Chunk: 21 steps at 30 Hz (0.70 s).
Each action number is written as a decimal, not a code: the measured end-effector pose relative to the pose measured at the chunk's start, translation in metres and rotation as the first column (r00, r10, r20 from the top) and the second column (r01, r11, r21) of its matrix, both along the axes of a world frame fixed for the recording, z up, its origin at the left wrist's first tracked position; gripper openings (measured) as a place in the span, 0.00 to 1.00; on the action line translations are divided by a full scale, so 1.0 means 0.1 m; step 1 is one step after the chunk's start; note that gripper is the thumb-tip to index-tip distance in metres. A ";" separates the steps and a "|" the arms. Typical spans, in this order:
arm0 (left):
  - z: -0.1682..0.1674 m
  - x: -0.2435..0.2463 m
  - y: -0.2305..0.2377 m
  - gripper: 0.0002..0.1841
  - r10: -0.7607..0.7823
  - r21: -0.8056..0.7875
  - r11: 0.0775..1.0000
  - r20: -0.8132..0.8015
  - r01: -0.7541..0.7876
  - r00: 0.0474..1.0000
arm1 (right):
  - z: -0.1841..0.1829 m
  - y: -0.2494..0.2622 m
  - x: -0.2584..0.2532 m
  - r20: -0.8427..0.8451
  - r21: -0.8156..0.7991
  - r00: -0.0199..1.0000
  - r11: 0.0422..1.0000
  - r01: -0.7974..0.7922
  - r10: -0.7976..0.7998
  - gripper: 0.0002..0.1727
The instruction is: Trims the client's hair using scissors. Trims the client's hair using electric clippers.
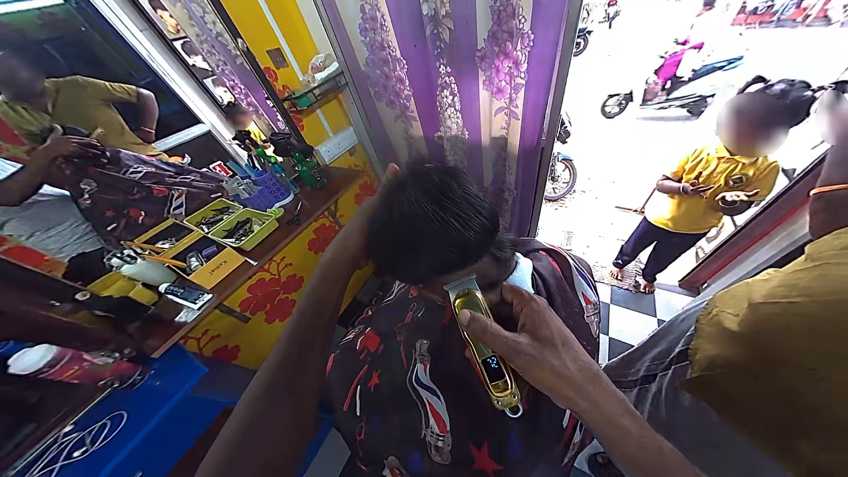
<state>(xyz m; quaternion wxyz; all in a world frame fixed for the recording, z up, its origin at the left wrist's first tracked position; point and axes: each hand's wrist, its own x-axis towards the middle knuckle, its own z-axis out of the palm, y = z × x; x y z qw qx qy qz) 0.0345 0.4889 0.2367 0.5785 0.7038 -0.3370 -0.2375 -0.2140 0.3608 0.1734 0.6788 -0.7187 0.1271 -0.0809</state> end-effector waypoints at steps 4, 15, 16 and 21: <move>-0.03 0.03 0.01 0.39 0.002 0.012 1.000 -0.006 -0.002 1.000 | 0.04 0.02 0.02 0.058 0.047 0.998 0.999 0.016 -0.019 0.25; -0.06 0.08 0.02 0.38 -0.032 -0.011 0.999 -0.021 0.032 0.999 | 0.47 -0.45 -0.13 -0.349 -0.484 0.937 0.852 -0.198 0.019 0.24; -0.06 0.08 0.02 0.39 -0.026 -0.001 1.000 0.000 0.026 1.000 | 0.54 -0.48 -0.12 -0.381 -0.538 0.924 0.815 -0.217 -0.006 0.24; -0.07 0.08 0.01 0.40 0.008 0.001 1.000 0.022 -0.008 1.000 | 0.68 -0.52 -0.03 -0.392 -0.662 0.918 0.711 -0.238 -0.057 0.22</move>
